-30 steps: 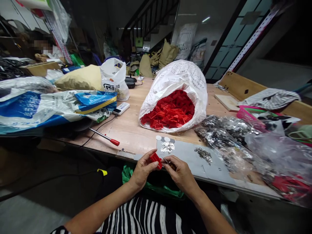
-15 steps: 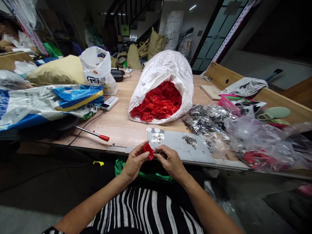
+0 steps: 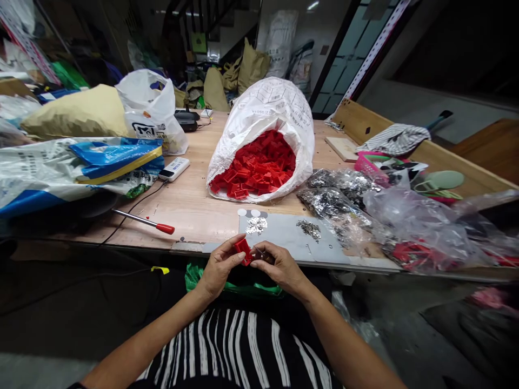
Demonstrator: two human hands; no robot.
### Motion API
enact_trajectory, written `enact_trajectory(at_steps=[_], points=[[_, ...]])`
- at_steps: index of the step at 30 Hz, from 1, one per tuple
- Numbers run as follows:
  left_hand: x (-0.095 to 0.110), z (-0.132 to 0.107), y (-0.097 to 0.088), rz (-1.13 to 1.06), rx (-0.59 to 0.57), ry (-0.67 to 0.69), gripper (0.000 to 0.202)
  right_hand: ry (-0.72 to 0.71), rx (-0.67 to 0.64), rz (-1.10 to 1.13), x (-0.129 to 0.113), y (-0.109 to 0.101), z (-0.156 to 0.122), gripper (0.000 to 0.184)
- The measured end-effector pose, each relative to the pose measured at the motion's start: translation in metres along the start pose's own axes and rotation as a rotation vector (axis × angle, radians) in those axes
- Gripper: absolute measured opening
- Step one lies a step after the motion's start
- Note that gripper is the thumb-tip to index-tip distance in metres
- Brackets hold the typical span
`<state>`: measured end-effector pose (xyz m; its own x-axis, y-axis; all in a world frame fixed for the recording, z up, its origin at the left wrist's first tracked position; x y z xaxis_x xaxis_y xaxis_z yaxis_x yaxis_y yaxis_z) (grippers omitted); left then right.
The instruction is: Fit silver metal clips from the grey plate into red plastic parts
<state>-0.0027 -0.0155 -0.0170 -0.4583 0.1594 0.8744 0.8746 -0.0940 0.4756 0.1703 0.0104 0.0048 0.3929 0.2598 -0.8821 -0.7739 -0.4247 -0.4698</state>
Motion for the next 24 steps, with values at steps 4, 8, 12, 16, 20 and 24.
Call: enact_trajectory(at_steps=[4, 8, 12, 16, 20, 24], points=[[-0.002, 0.003, -0.003, 0.046, -0.022, 0.036, 0.045, -0.018, 0.059, -0.064, 0.001, -0.008, -0.002, 0.022], [0.0, 0.01, -0.006, 0.123, -0.068, 0.08, 0.044, -0.059, 0.099, -0.164, 0.007, -0.013, -0.005, 0.029], [0.002, 0.02, -0.009, 0.324, -0.103, 0.183, 0.037, -0.014, 0.129, -0.226, 0.014, -0.012, -0.005, 0.029], [0.001, 0.032, -0.013, 0.605, -0.091, 0.285, 0.034, 0.025, 0.133, -0.252, 0.015, -0.01, -0.002, 0.022], [-0.003, 0.043, -0.018, 0.81, -0.11, 0.333, 0.036, 0.008, 0.124, -0.337, 0.015, -0.009, 0.002, 0.016], [-0.006, 0.049, -0.022, 0.835, -0.145, 0.349, 0.043, -0.034, 0.093, -0.386, 0.02, -0.007, 0.006, 0.016]])
Point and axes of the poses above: each hand's wrist, its own z-axis towards the middle knuckle, its own y-axis out of the palm, x = y × z, the point moved 1 cm from there along z, towards the middle knuckle, and after that the axes turned 2 degrees about -x, right-handed, at the moved point
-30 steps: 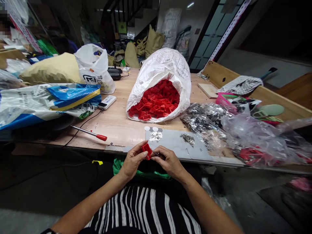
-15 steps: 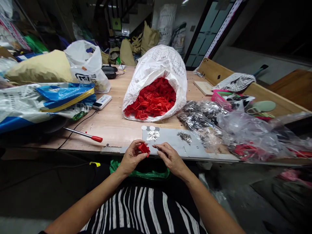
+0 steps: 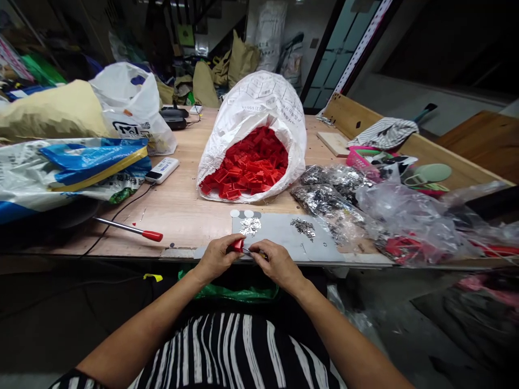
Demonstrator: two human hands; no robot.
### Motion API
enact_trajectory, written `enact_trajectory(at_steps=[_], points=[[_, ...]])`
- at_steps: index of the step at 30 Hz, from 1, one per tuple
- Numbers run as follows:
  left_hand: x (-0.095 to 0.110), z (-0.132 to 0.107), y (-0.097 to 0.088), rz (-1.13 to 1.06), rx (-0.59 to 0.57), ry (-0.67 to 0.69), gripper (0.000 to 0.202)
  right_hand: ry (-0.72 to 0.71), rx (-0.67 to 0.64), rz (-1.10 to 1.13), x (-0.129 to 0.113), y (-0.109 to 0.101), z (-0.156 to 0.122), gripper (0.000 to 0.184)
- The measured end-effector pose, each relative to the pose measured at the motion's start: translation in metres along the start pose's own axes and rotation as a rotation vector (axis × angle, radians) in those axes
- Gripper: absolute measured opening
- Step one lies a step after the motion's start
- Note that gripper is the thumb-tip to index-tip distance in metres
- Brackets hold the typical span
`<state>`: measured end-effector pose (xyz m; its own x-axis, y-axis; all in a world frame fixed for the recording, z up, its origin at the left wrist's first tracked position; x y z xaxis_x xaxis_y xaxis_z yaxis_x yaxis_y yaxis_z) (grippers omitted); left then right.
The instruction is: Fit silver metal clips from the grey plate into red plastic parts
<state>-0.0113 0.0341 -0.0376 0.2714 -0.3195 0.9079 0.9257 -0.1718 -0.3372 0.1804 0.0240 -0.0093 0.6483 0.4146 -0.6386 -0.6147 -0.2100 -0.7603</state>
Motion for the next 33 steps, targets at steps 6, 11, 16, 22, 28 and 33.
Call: enact_trajectory(at_steps=[6, 11, 16, 22, 28, 33], points=[[-0.001, 0.002, -0.002, 0.038, -0.017, 0.037, 0.048, -0.023, -0.035, -0.015, 0.003, 0.003, 0.002, 0.017], [-0.001, 0.003, -0.003, 0.093, -0.056, 0.027, 0.045, -0.026, -0.042, -0.007, 0.005, 0.002, 0.002, 0.017], [-0.002, 0.003, -0.003, 0.128, -0.074, 0.014, 0.043, -0.011, -0.051, -0.02, 0.003, 0.001, 0.002, 0.015], [-0.001, 0.002, -0.002, 0.131, -0.09, 0.003, 0.037, 0.141, -0.065, -0.179, -0.013, 0.005, 0.003, 0.014], [-0.002, 0.003, -0.002, 0.122, -0.084, -0.029, 0.035, 0.252, -0.054, -0.304, -0.029, 0.015, 0.005, 0.017], [0.002, -0.001, -0.001, 0.028, -0.046, -0.061, 0.032, 0.178, -0.039, -0.158, -0.02, 0.015, -0.001, 0.016]])
Point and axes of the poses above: each hand's wrist, its own z-axis towards the middle knuckle, its own y-axis out of the palm, x = y × z, the point moved 1 cm from there along z, towards the middle knuckle, and after that the axes turned 2 degrees about -x, right-handed, at the moved point
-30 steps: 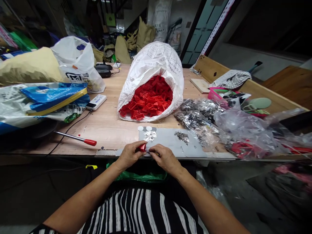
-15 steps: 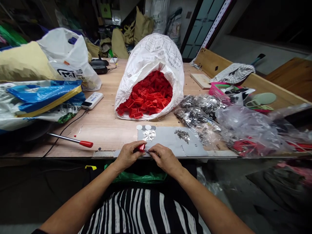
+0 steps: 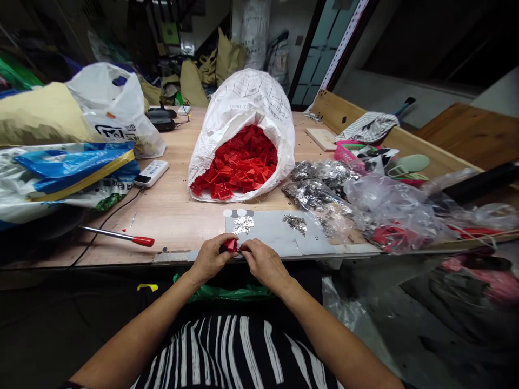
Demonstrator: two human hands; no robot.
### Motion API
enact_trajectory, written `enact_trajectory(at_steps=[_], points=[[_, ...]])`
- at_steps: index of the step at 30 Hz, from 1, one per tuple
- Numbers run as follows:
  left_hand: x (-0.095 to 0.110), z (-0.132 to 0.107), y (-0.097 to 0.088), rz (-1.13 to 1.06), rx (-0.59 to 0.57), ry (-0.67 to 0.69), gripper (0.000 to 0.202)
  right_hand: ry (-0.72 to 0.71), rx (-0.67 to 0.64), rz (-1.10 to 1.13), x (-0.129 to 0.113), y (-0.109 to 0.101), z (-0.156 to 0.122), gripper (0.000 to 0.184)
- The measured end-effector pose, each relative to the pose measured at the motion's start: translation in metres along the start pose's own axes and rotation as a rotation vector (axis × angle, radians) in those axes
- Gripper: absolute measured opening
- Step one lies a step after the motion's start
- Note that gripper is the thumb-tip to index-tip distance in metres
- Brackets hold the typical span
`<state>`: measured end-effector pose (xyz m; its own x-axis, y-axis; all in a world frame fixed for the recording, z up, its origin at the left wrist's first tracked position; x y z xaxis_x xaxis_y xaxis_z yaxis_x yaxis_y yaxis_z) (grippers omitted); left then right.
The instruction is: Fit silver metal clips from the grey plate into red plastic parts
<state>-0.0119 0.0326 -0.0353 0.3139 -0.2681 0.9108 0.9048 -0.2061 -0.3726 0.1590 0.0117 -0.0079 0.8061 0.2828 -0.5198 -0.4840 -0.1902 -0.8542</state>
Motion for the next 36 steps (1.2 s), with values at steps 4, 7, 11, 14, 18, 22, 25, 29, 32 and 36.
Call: enact_trajectory(at_steps=[4, 7, 11, 14, 18, 22, 25, 29, 32, 36], points=[[0.009, -0.01, -0.002, -0.241, 0.102, -0.081, 0.029, -0.123, 0.043, 0.245, 0.008, -0.007, -0.011, 0.02], [0.019, -0.017, -0.003, -0.593, 0.152, -0.22, 0.022, -0.144, -0.004, 0.377, 0.006, -0.014, -0.018, 0.018], [0.03, -0.023, 0.0, -1.097, 0.081, -0.401, 0.014, -0.171, -0.099, 0.431, -0.005, -0.019, -0.02, 0.035], [0.034, -0.028, 0.005, -1.309, 0.034, -0.477, 0.011, -0.174, -0.118, 0.409, -0.011, -0.019, -0.019, 0.04], [0.037, -0.031, 0.011, -1.446, 0.093, -0.559, 0.006, -0.184, -0.111, 0.372, -0.012, -0.02, -0.018, 0.036], [0.042, -0.03, 0.015, -1.486, 0.148, -0.647, 0.013, -0.187, -0.057, 0.331, -0.013, -0.022, -0.019, 0.033], [0.043, -0.03, 0.017, -1.489, 0.166, -0.652, 0.013, -0.198, -0.003, 0.348, -0.013, -0.021, -0.019, 0.03], [0.038, -0.034, 0.017, -1.426, 0.062, -0.615, 0.01, -0.17, -0.003, 0.476, -0.008, -0.016, -0.016, 0.033], [0.029, -0.04, 0.016, -1.209, -0.034, -0.584, 0.02, -0.114, -0.015, 0.485, 0.0, -0.015, -0.009, 0.037], [0.007, -0.05, 0.017, -0.696, -0.112, -0.523, 0.022, -0.08, 0.069, 0.352, 0.012, -0.02, 0.01, 0.031]])
Point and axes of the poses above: each hand's wrist, its own z-axis towards the middle knuckle, its own y-axis out of the palm, x = y × z, the point moved 1 cm from there along z, towards the middle knuckle, and after that the axes turned 2 degrees about -x, right-handed, at the moved point
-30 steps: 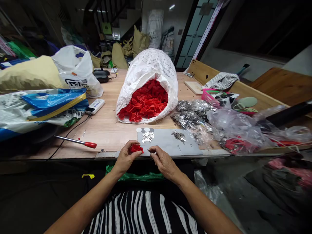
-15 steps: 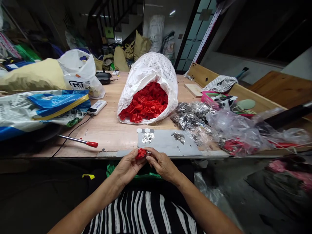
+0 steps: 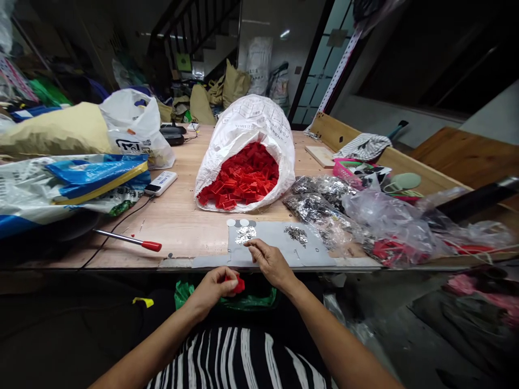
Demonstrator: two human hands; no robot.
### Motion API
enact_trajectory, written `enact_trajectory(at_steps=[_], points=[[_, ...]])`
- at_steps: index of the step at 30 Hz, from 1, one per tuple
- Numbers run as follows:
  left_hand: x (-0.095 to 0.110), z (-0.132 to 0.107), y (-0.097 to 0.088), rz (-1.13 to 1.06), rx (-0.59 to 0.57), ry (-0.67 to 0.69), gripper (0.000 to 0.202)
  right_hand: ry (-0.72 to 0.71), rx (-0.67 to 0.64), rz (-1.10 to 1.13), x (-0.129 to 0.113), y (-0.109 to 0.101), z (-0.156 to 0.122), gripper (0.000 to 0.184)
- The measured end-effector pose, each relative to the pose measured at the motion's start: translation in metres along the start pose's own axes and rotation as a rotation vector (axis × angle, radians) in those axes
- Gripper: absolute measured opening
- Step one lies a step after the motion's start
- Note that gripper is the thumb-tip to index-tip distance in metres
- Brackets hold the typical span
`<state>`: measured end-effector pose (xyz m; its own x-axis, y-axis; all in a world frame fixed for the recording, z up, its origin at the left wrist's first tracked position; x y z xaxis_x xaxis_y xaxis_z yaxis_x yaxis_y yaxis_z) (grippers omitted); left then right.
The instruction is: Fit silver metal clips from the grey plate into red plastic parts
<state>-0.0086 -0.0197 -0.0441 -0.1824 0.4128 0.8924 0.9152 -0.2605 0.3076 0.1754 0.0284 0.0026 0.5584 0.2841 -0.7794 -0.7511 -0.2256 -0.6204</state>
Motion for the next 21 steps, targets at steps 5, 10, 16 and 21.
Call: enact_trajectory(at_steps=[5, 10, 16, 21], points=[[-0.023, 0.003, -0.016, 0.643, 0.088, 0.071, 0.028, -0.076, 0.025, -0.276, 0.01, -0.006, 0.041, 0.027], [-0.025, 0.003, -0.02, 0.798, 0.06, 0.049, 0.036, -0.128, -0.058, -0.59, 0.006, 0.004, 0.09, 0.029], [-0.02, 0.002, -0.019, 0.703, -0.002, 0.061, 0.034, -0.101, -0.112, -0.702, 0.005, 0.015, 0.136, 0.033], [-0.006, 0.0, -0.015, 0.351, -0.1, 0.073, 0.03, -0.136, -0.134, -0.664, 0.003, 0.01, 0.138, 0.03]])
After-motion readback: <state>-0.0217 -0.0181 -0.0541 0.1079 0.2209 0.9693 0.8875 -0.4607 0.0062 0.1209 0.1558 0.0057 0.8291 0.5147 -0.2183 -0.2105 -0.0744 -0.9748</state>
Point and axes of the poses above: each hand's wrist, its own z-axis towards the middle knuckle, its own y-axis out of the palm, x = y × z, the point moved 1 cm from there along z, towards the middle knuckle, and after that the axes turned 2 degrees about -x, right-handed, at the moved point
